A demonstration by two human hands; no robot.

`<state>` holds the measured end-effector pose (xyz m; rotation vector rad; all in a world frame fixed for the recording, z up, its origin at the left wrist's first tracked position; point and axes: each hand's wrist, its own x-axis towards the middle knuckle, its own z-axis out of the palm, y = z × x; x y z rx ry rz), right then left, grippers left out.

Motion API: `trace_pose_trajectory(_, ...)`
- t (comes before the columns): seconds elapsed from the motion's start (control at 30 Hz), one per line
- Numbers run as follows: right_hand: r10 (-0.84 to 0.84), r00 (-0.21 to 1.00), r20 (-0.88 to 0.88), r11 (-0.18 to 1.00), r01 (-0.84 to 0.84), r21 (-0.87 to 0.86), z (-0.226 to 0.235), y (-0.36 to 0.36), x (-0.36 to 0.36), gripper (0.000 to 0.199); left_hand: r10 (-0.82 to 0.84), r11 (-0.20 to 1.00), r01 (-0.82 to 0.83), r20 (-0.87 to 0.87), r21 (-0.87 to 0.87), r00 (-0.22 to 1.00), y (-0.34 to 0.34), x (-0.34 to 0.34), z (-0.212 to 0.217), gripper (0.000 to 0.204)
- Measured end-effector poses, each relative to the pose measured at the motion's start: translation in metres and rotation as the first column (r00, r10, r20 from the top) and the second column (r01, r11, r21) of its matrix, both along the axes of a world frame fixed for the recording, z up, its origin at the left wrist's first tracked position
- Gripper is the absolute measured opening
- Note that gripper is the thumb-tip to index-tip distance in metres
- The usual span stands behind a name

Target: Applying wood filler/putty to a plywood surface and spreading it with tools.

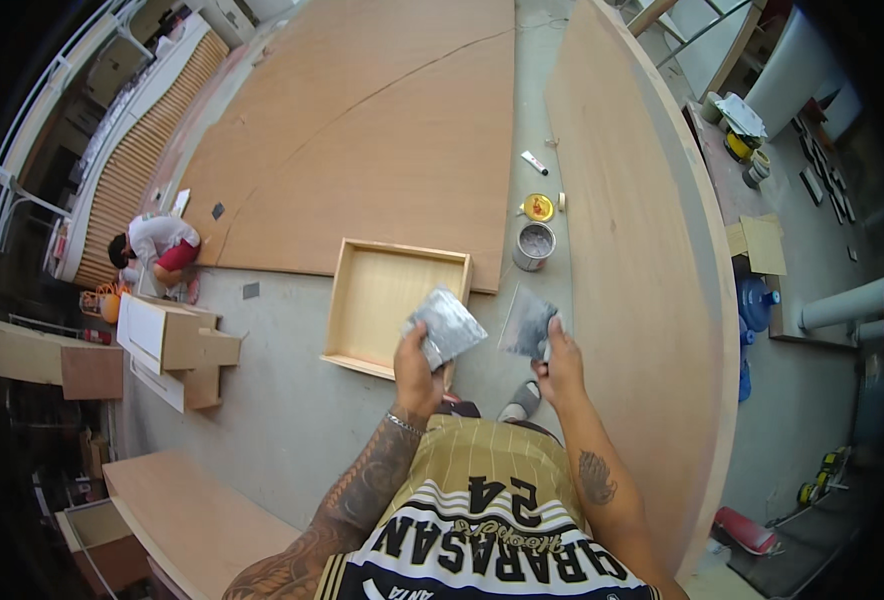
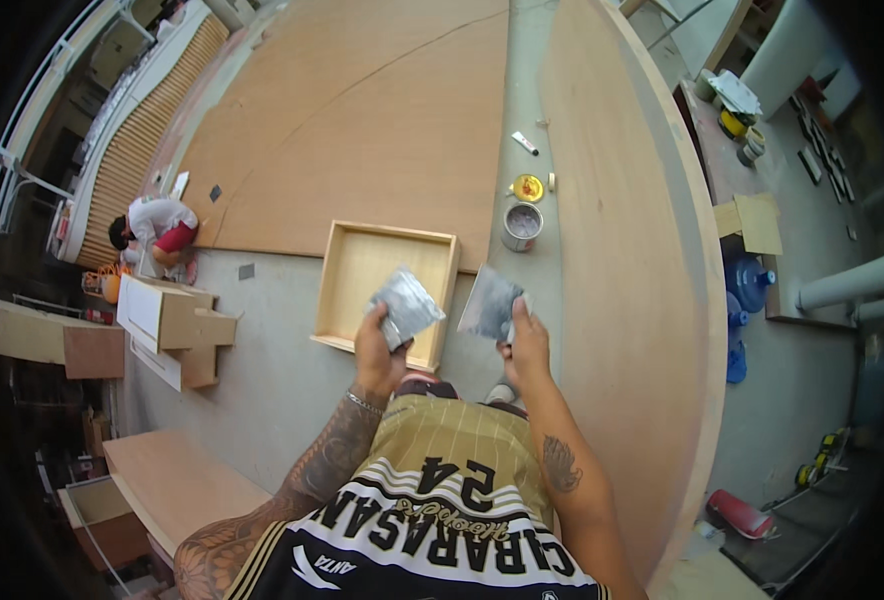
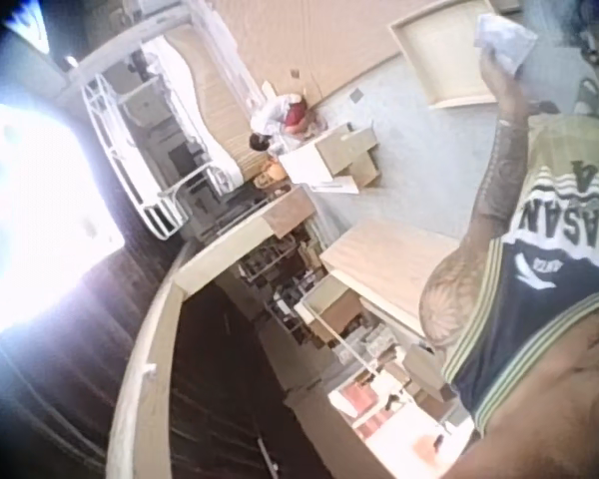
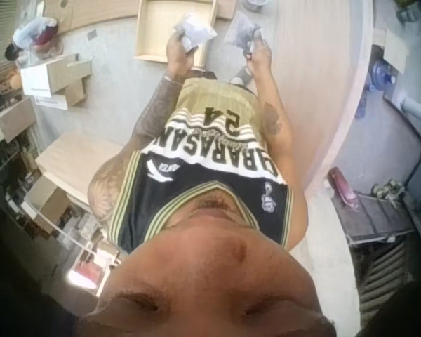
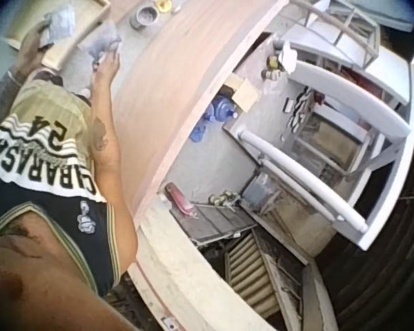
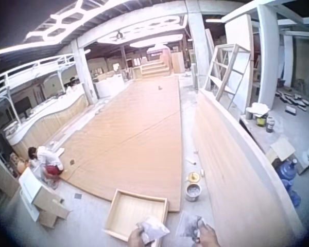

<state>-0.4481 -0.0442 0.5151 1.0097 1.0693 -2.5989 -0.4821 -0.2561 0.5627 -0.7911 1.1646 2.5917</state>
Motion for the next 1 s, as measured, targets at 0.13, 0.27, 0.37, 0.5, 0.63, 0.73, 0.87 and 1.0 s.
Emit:
trace_pose_trajectory(0.13,-0.014,0.990,-0.139,0.990,0.033,0.137,0.034,0.044,-0.042,0.022,0.051,0.996,-0.063,-0.170,-0.063,0.984,0.034,-0.037,0.008,0.029)
trace_pose_trajectory(0.27,0.062,0.987,-0.149,0.988,-0.040,0.148,0.023,0.059,-0.059,0.021,0.083,0.984,-0.117,-0.232,-0.135,0.969,0.057,-0.059,-0.007,0.030)
trace_pose_trajectory(0.37,0.033,0.999,-0.023,0.997,-0.031,0.077,-0.001,0.068,-0.070,0.019,0.118,0.989,-0.127,-0.106,-0.078,0.987,0.060,-0.075,-0.037,0.029)
trace_pose_trajectory(0.5,-0.062,0.984,0.169,0.996,0.051,0.072,-0.045,0.103,-0.088,0.019,0.083,0.992,-0.099,0.191,0.078,0.978,0.063,-0.114,-0.086,0.025)
trace_pose_trajectory(0.63,-0.111,0.946,0.303,0.957,0.020,0.289,-0.050,0.133,-0.142,0.018,-0.019,0.996,-0.018,0.395,0.089,0.918,0.072,-0.169,-0.143,0.018)
trace_pose_trajectory(0.73,-0.148,0.907,0.393,0.946,0.015,0.322,-0.069,0.164,-0.186,0.024,-0.073,0.996,0.042,0.437,0.078,0.896,0.099,-0.213,-0.164,0.013)
trace_pose_trajectory(0.87,-0.141,0.891,0.431,0.859,-0.106,0.502,-0.132,0.182,-0.269,0.024,-0.029,0.998,0.051,0.507,-0.029,0.861,0.126,-0.245,-0.199,0.014)
trace_pose_trajectory(1.0,-0.071,0.875,0.480,0.602,-0.346,0.720,-0.242,0.197,-0.326,0.037,0.022,1.000,-0.029,0.623,0.001,0.782,0.152,-0.254,-0.246,0.014)
